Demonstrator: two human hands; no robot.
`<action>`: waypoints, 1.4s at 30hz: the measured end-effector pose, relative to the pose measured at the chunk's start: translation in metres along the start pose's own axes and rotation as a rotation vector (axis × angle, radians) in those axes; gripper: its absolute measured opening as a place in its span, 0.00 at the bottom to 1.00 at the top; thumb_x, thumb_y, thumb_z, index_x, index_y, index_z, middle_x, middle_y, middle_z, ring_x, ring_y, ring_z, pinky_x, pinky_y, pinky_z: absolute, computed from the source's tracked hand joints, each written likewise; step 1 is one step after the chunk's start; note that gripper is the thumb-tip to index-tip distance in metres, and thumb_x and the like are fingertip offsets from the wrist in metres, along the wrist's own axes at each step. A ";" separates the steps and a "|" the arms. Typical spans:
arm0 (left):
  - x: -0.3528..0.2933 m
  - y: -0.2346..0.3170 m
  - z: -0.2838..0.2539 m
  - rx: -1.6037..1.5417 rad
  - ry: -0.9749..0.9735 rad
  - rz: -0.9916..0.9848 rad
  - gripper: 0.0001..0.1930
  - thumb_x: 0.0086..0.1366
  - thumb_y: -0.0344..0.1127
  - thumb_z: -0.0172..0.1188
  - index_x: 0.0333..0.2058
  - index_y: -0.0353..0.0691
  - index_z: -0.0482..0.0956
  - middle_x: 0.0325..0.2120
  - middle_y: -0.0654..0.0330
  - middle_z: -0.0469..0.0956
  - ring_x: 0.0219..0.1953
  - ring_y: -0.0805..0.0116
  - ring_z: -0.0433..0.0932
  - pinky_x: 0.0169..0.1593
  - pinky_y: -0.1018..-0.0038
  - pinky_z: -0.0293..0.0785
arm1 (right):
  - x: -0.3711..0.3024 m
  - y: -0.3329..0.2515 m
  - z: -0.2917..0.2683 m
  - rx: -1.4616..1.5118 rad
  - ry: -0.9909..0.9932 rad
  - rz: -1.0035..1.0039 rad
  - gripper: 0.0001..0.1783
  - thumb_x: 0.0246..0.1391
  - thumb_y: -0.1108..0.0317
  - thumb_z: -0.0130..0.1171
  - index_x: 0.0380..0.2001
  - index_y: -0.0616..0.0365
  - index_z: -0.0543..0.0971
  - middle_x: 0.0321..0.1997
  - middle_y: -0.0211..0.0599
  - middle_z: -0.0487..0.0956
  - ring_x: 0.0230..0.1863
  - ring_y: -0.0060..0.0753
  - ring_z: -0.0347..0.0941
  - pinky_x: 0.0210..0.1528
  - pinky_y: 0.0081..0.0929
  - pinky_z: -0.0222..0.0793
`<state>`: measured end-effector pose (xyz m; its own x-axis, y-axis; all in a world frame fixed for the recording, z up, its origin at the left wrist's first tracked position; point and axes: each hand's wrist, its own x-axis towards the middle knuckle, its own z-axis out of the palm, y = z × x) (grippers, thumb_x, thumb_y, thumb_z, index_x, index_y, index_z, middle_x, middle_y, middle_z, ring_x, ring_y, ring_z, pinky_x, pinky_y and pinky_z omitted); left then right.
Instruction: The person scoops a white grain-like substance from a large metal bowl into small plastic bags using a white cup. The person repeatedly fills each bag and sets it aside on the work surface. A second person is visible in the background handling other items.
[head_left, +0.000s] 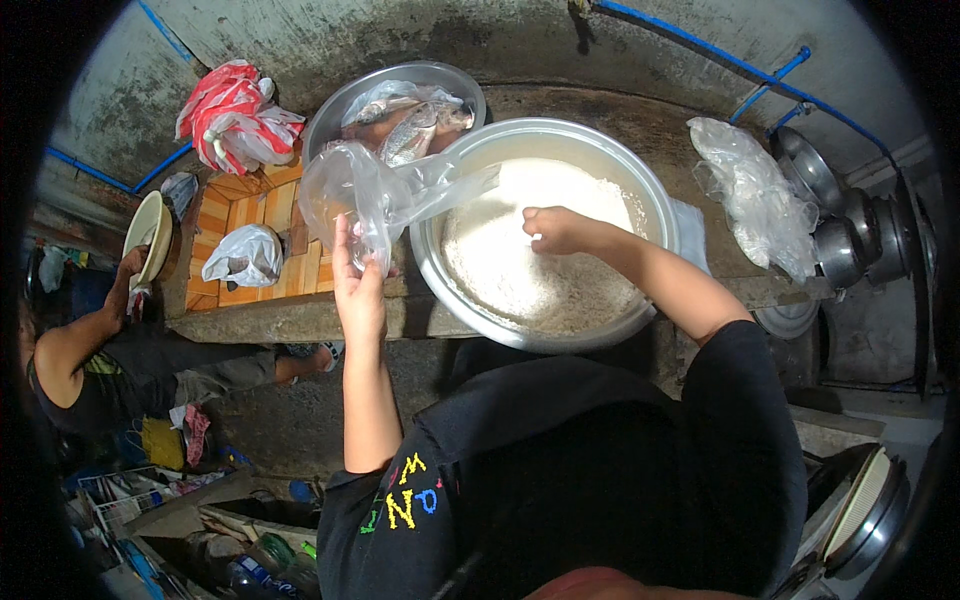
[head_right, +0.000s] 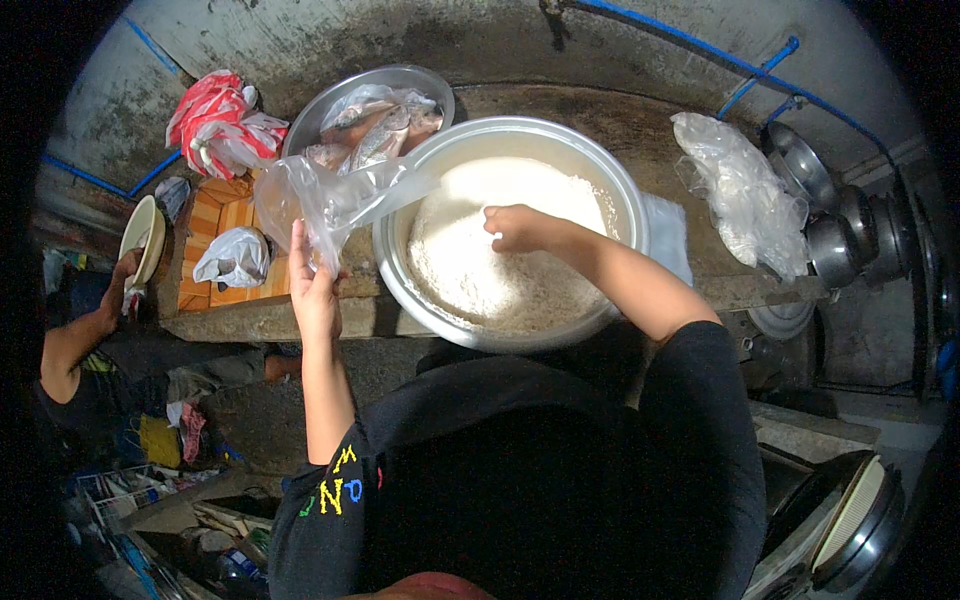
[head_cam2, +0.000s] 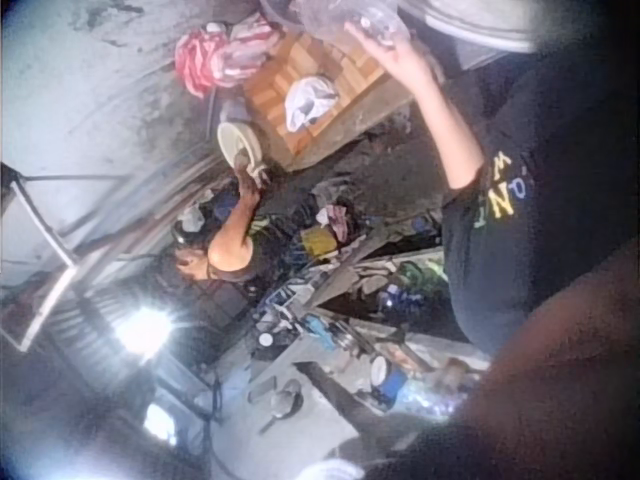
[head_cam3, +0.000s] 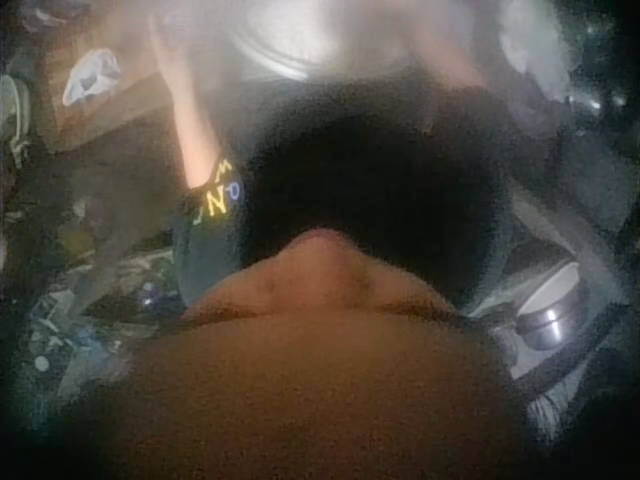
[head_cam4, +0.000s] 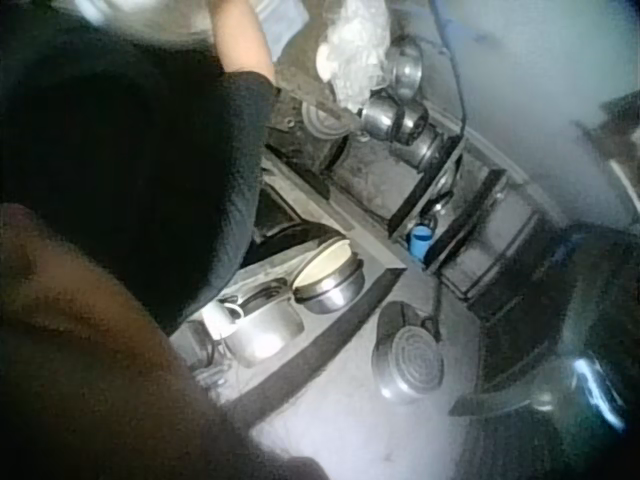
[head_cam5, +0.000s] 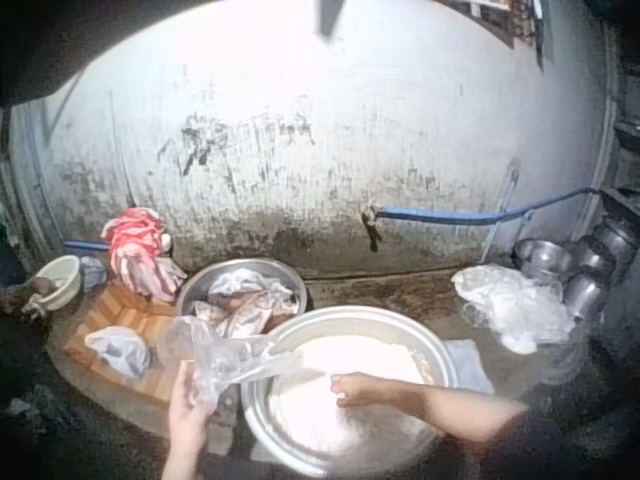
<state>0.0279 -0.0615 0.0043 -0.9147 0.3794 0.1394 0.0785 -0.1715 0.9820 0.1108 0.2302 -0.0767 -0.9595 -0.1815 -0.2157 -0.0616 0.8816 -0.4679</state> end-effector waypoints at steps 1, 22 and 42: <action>0.000 0.001 0.001 -0.010 -0.002 0.005 0.31 0.56 0.23 0.44 0.60 0.43 0.48 0.53 0.57 0.58 0.43 0.72 0.67 0.35 0.80 0.69 | -0.004 -0.006 0.001 0.019 -0.022 -0.028 0.06 0.36 0.73 0.53 0.21 0.65 0.71 0.33 0.44 0.68 0.35 0.45 0.68 0.38 0.35 0.64; -0.007 0.002 0.007 0.015 -0.046 0.019 0.30 0.57 0.23 0.44 0.59 0.43 0.50 0.54 0.56 0.59 0.44 0.72 0.67 0.36 0.80 0.70 | -0.126 -0.121 -0.105 -1.102 -0.017 -0.241 0.05 0.41 0.72 0.51 0.25 0.54 0.73 0.33 0.30 0.70 0.34 0.30 0.68 0.35 0.26 0.67; -0.009 -0.004 0.007 0.015 -0.075 -0.009 0.30 0.57 0.23 0.43 0.59 0.44 0.50 0.54 0.56 0.59 0.42 0.73 0.68 0.35 0.81 0.69 | -0.028 -0.003 0.006 0.420 0.100 0.103 0.07 0.44 0.76 0.45 0.27 0.67 0.72 0.32 0.47 0.72 0.38 0.45 0.69 0.39 0.33 0.67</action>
<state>0.0384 -0.0575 0.0001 -0.8832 0.4479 0.1388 0.0767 -0.1541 0.9851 0.1398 0.2303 -0.0746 -0.9780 -0.0409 -0.2047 0.1326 0.6356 -0.7605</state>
